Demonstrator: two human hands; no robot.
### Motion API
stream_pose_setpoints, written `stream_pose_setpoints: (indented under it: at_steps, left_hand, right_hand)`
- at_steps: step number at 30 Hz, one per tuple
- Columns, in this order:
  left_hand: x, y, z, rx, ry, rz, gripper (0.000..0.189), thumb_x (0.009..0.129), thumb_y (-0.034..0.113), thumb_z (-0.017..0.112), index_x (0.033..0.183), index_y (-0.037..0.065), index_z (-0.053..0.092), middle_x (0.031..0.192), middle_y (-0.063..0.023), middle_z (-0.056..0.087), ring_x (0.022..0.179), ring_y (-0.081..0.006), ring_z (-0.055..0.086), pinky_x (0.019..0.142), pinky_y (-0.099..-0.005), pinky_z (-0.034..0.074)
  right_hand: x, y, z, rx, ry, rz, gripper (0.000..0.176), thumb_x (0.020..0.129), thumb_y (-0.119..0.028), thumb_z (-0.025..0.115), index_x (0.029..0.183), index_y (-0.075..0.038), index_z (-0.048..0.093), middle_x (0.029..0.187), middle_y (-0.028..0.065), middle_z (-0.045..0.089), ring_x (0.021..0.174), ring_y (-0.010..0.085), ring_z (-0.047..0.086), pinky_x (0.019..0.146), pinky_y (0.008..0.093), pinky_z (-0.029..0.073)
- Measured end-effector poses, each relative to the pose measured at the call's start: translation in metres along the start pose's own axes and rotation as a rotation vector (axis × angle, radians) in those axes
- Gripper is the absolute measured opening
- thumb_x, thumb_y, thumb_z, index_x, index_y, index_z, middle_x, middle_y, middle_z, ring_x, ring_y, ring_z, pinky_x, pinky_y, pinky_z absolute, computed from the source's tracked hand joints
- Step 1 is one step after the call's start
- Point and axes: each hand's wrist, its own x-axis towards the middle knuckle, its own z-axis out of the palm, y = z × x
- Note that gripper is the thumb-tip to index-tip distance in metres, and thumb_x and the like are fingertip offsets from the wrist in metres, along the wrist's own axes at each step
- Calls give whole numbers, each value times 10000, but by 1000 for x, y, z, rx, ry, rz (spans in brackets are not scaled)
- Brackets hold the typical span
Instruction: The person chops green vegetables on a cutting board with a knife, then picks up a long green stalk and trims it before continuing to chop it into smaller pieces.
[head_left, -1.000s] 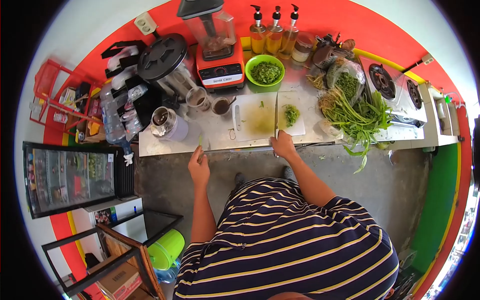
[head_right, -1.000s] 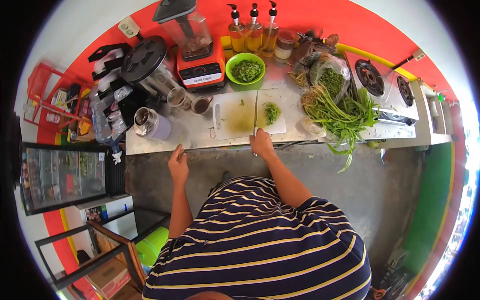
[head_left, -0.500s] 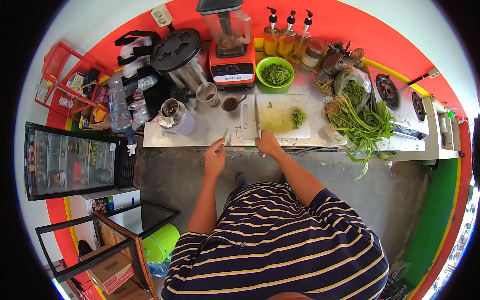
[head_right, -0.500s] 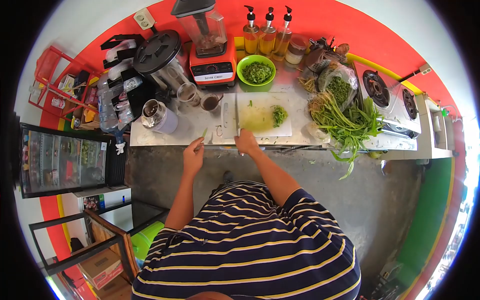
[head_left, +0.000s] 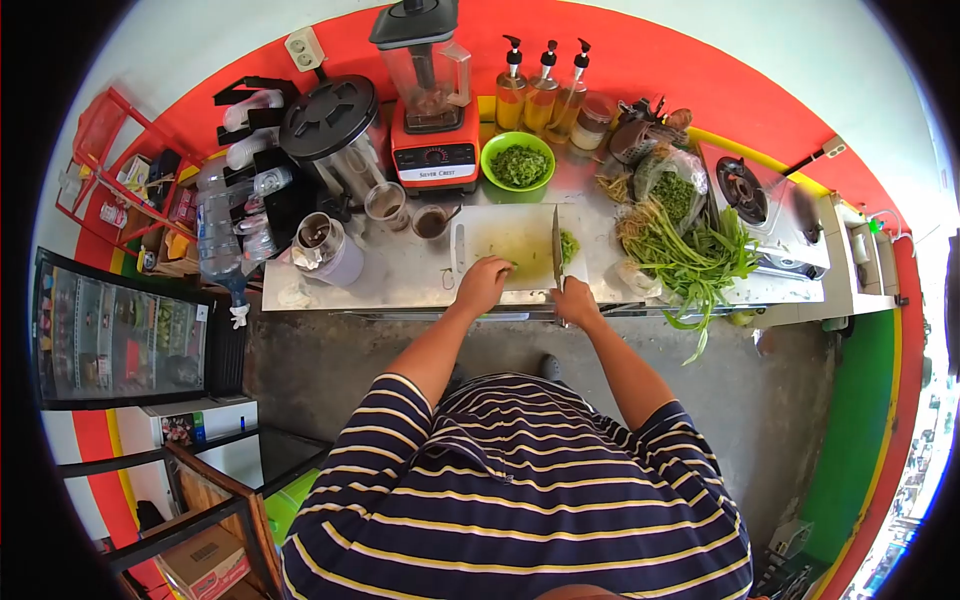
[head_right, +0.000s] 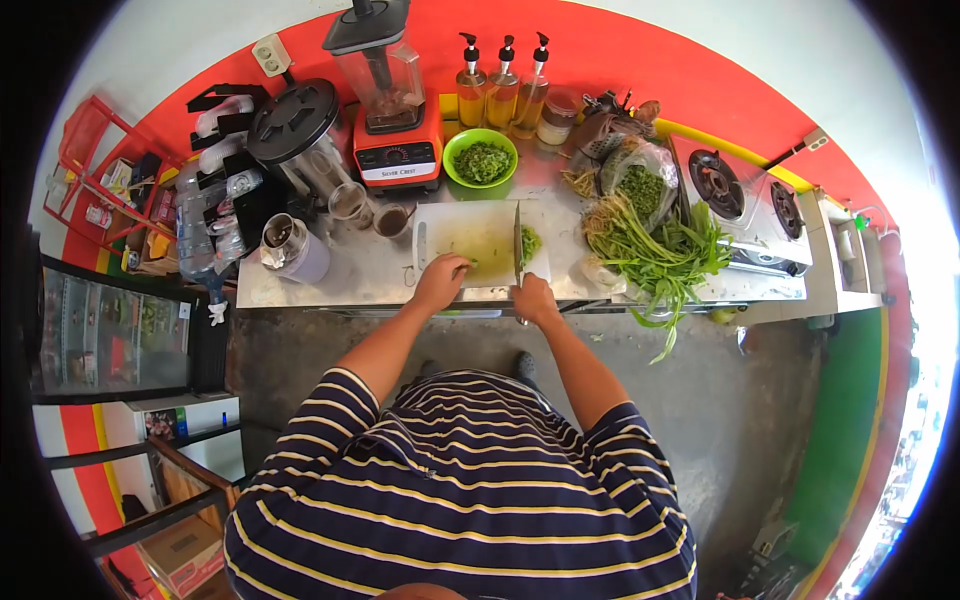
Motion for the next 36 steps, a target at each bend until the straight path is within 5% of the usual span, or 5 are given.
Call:
stream_pose_setpoints:
  at_steps: [3,9,20,29,36]
  left_hand:
    - [4,4,12,-12,-22,-37,123,844,51,599,947,16,656,969,-139,663,966,-353,611,847,-433,491]
    - [-19,-19,9,-38,433,-314,81,824,33,577,904,18,581,900,-164,623,869,-356,597,774,-465,477]
    - [-15,-37,12,146,354,-179,117,835,73,658,949,44,658,932,-115,668,920,-313,588,838,-415,482]
    - [3,-15,31,63,137,-256,109,791,158,736,895,126,727,945,-43,695,992,-278,555,869,-447,359]
    - [4,-16,34,54,134,-307,127,790,173,745,909,133,730,941,-17,694,999,-232,565,895,-417,348]
  right_hand:
    - [-11,1,-4,-29,4,-56,343,931,-268,592,940,73,561,693,222,679,687,364,705,734,467,542]
    - [-21,-35,-11,-65,-221,-201,375,938,-322,591,1060,32,565,966,310,665,956,474,637,856,534,505]
    - [-9,-22,4,13,-119,-145,380,924,-294,604,1025,68,547,886,347,648,887,504,635,820,552,507]
    - [-23,-33,1,-20,-50,-122,344,943,-248,551,1034,78,491,877,359,643,863,527,636,809,568,510]
    - [-26,-66,17,-302,-65,-50,262,949,-189,529,1080,35,489,915,297,686,891,423,696,800,502,559]
